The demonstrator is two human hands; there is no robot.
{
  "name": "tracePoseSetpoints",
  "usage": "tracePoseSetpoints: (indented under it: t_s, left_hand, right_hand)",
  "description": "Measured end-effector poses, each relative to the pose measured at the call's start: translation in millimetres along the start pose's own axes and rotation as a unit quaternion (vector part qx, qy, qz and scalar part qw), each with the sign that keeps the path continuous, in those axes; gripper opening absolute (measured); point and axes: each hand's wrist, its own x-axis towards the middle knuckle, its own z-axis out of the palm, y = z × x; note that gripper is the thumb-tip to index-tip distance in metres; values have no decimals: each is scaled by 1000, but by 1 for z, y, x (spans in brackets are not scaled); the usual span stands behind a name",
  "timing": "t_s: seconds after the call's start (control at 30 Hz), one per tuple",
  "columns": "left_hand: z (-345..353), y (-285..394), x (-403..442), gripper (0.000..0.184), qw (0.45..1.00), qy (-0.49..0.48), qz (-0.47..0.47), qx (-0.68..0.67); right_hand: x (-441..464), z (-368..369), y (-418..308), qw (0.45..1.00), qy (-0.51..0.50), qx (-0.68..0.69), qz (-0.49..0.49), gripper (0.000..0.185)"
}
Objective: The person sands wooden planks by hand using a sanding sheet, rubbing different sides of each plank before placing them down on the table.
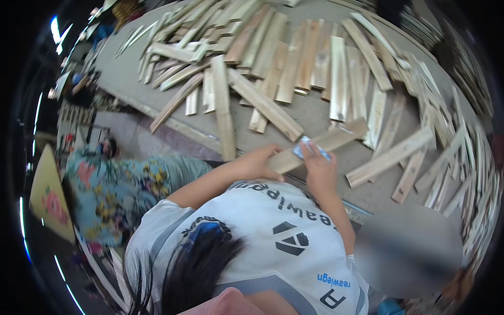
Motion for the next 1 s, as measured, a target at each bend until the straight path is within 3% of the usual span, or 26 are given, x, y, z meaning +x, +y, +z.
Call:
tracePoseSetpoints:
  t_s: [0.07,0.17,0.27,0.37,0.5,0.57,0.63,0.7,0.77,0.83,0.9,0.93,1.0]
  left_hand:
    - [9,7,-3,106,998,33,17,-44]
    - [14,21,-11,136,993,71,21,-97]
    - [12,42,-23,139,989,59,21,-136]
    - [23,37,-18,139,991,84,5,-103]
    - [22,38,-15,133,990,68,-49,-117]
    - [23,22,-13,114,987,114,3,-115]
    - [18,17,-17,98,989,116,-1,-96]
    - [18,16,-19,91,988,111,0,-109]
    - [25,19,-21,83,979,106,-8,-172]
    - [31,23,-22,83,977,103,-9,-185]
    - [31,27,-25,82,976,103,-14,-190]
    - [32,29,-27,83,979,92,-22,-180]
    - [38,26,-31,84,984,56,-22,-169]
  right_hand:
    - [17,-11,6,1000,18,-22,13,63]
    - [21,-35,-15,996,-57,-16,-64,63]
    - [21,-50,-20,978,-141,37,-151,65]
    - [24,-42,17,991,-97,-1,-97,66]
    - [17,-57,4,984,-115,-47,-131,65]
    - [7,-63,3,972,-151,66,-168,72]
    - [-3,-48,47,988,-104,9,-111,71]
    - [-2,-50,81,996,-25,-6,88,69]
    - [-8,-44,64,999,-1,-32,6,67]
    - [-16,-44,20,990,-90,-5,-104,68]
    - [-18,-50,5,980,-71,65,-176,66]
    - [-15,-44,19,983,-69,59,-160,66]
    - [-10,-27,67,999,-5,-4,-35,65]
